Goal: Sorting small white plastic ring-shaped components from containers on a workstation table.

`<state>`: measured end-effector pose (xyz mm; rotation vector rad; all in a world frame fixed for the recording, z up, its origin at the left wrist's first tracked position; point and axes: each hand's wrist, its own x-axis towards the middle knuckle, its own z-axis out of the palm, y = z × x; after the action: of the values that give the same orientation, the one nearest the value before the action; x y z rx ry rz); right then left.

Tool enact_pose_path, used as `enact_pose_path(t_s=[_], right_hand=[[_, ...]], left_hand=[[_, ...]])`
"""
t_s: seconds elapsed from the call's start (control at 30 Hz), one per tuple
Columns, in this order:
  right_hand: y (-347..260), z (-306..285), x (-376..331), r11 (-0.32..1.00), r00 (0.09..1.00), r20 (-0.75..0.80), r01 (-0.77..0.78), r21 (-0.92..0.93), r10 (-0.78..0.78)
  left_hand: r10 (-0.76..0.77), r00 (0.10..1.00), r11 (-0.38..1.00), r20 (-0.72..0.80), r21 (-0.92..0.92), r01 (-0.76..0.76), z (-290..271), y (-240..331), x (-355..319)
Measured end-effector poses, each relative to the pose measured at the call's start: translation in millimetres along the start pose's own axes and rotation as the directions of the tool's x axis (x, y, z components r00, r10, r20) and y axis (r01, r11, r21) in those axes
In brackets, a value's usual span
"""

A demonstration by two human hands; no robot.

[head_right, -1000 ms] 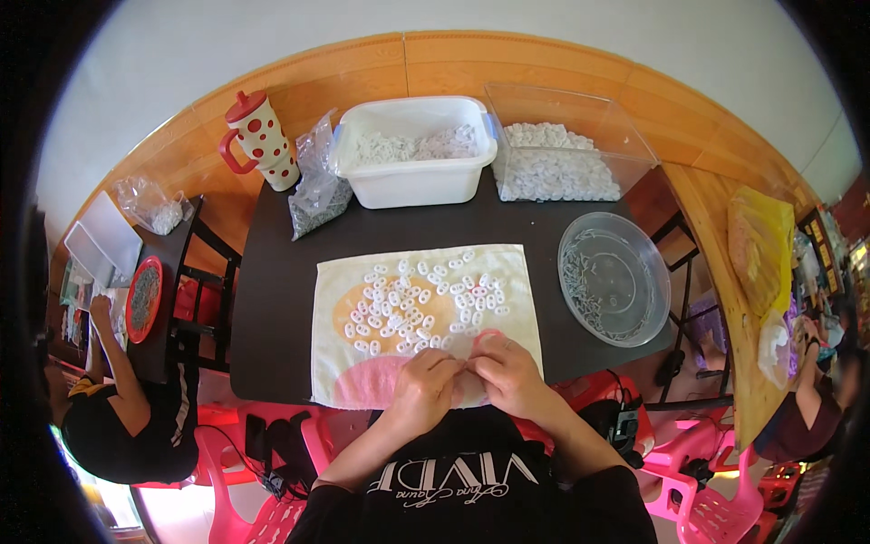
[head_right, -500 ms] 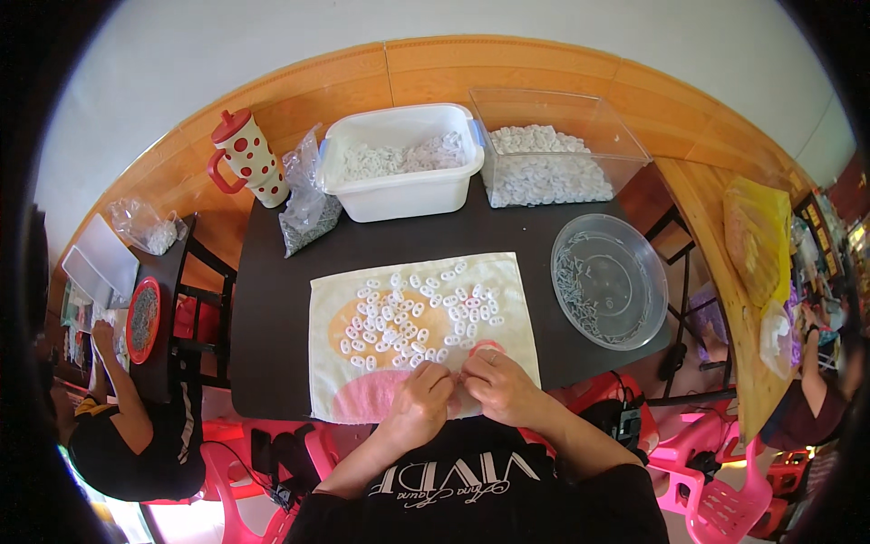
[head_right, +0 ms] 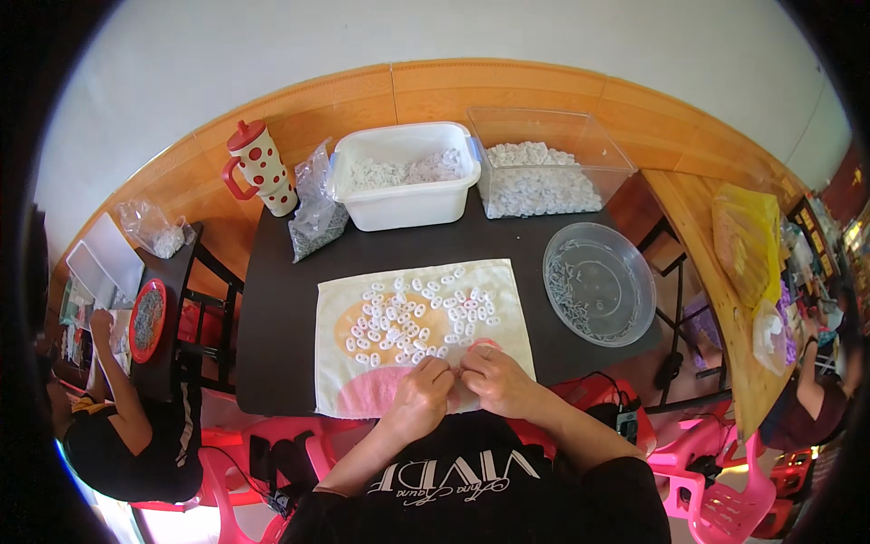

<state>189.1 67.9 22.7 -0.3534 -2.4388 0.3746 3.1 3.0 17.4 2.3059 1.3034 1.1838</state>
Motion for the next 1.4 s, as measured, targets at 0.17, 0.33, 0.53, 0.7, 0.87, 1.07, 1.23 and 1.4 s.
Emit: enact_pose_path(t_s=[0.17, 0.33, 0.53, 0.7, 0.87, 1.07, 1.23, 1.4], right_hand=[[9.3, -0.1, -1.6, 0.83, 0.946, 0.056, -0.307, 0.465, 0.319], [-18.5, -7.6, 17.9, 0.289, 0.681, 0.212, -0.543, 0.788, 0.7], [-29.6, -6.2, 27.4, 0.234, 0.691, 0.117, -0.392, 0.89, 0.713], [-35.2, 0.0, 26.8, 0.248, 0.713, 0.069, -0.33, 0.911, 0.698], [-41.1, 3.1, 25.4, 0.221, 0.698, 0.046, -0.287, 0.932, 0.715], [-41.4, 2.3, 25.6, 0.309, 0.73, 0.011, -0.303, 0.902, 0.684], [-41.8, 4.3, 27.4, 0.314, 0.719, -0.03, -0.266, 0.911, 0.694], [-37.9, 8.7, 20.2, 0.386, 0.751, -0.073, -0.251, 0.888, 0.657]], left_hand=[[-0.163, 0.985, 0.953, -0.057, -0.268, 0.142, -2.2, -6.8, -3.1], [-0.197, 0.977, 0.895, -0.085, -0.421, 0.144, -23.2, 1.8, 8.0], [-0.295, 0.953, 0.844, -0.065, -0.485, 0.228, -30.8, 13.9, 6.9], [-0.11, 0.966, 0.939, -0.233, -0.344, 0.024, -23.7, 9.7, 3.5], [-0.089, 0.968, 0.943, -0.234, -0.333, 0.007, -20.7, 9.5, -0.3], [-0.056, 0.97, 0.955, -0.238, -0.296, -0.018, -21.5, 7.6, -1.3], [-0.041, 0.961, 0.963, -0.274, -0.266, -0.035, -20.7, 6.1, 0.8], [-0.001, 0.955, 0.966, -0.297, -0.246, -0.076, -22.0, 7.6, 0.7]])
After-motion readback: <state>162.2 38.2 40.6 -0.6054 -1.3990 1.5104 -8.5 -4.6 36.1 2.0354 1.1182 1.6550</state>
